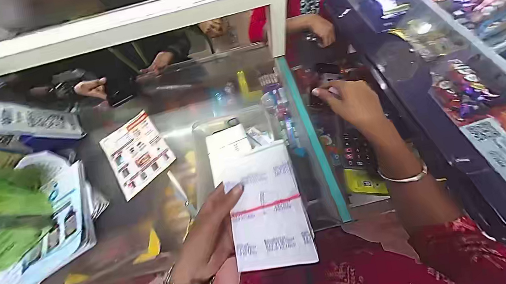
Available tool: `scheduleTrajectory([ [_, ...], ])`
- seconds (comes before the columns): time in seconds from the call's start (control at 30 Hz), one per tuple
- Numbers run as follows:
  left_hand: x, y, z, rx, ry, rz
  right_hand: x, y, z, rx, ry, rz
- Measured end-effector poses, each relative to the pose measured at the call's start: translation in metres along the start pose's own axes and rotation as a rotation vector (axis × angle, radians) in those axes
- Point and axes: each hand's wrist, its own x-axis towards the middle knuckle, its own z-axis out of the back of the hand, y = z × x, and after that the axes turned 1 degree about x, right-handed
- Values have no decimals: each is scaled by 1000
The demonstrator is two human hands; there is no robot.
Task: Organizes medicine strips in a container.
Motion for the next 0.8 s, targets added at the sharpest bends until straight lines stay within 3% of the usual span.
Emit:
scheduleTrajectory([
  [0.1,7,-3,-10,-188,-95,77,-15,30,8,249,-113,317],
  [0.27,15,3,-11,-434,-40,20,-48,73,15,431,-34,661],
  [0.47,10,5,-23,-454,-90,47,-68,88,1,234,86,671],
  [0.63,10,10,-33,-267,-176,-106,-83,86,2,267,137,673],
  [0.8,10,14,-38,-216,-132,-84,-90,78,3,336,159,621],
])
